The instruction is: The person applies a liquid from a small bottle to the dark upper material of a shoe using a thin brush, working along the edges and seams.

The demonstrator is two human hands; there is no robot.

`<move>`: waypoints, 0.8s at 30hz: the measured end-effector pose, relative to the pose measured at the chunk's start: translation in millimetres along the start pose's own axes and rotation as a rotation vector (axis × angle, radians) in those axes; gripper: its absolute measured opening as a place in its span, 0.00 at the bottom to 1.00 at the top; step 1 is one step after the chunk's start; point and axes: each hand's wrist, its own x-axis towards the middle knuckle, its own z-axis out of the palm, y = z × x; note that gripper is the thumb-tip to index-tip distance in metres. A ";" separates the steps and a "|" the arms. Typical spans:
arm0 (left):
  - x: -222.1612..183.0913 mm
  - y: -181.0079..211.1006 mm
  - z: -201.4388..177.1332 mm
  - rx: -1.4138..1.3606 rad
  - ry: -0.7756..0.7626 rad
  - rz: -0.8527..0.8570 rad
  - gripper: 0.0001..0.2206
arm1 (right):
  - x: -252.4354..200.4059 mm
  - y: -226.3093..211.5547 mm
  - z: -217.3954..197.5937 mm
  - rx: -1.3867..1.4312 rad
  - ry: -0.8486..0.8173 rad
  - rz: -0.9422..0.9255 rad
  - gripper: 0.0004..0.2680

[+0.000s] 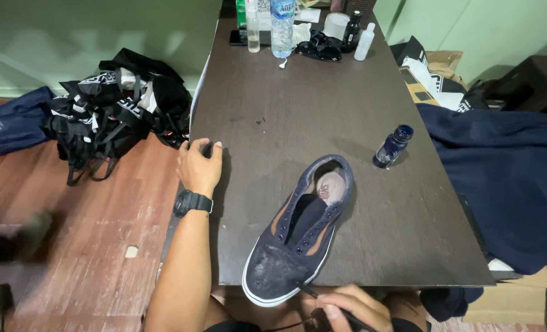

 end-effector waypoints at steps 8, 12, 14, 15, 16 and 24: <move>3.4 -7.5 5.4 0.015 0.037 0.012 0.18 | 7.2 15.5 -6.1 -0.037 0.037 -0.047 0.06; 0.9 -2.0 2.3 -0.013 -0.004 -0.002 0.19 | 8.5 -4.7 -2.3 0.078 -0.050 -0.117 0.06; -0.4 -1.6 2.1 -0.020 -0.003 -0.004 0.19 | 5.8 14.6 -5.4 0.031 -0.056 -0.106 0.06; 0.7 -1.7 1.8 -0.026 0.001 -0.005 0.19 | 5.3 25.0 -5.4 -0.013 -0.060 -0.098 0.06; 3.6 -3.7 3.9 -0.028 0.004 -0.004 0.19 | 8.6 19.2 -6.9 -0.012 -0.060 -0.101 0.06; 1.0 -2.4 2.3 -0.015 0.005 -0.005 0.19 | 3.9 21.8 -8.7 0.020 -0.138 -0.072 0.06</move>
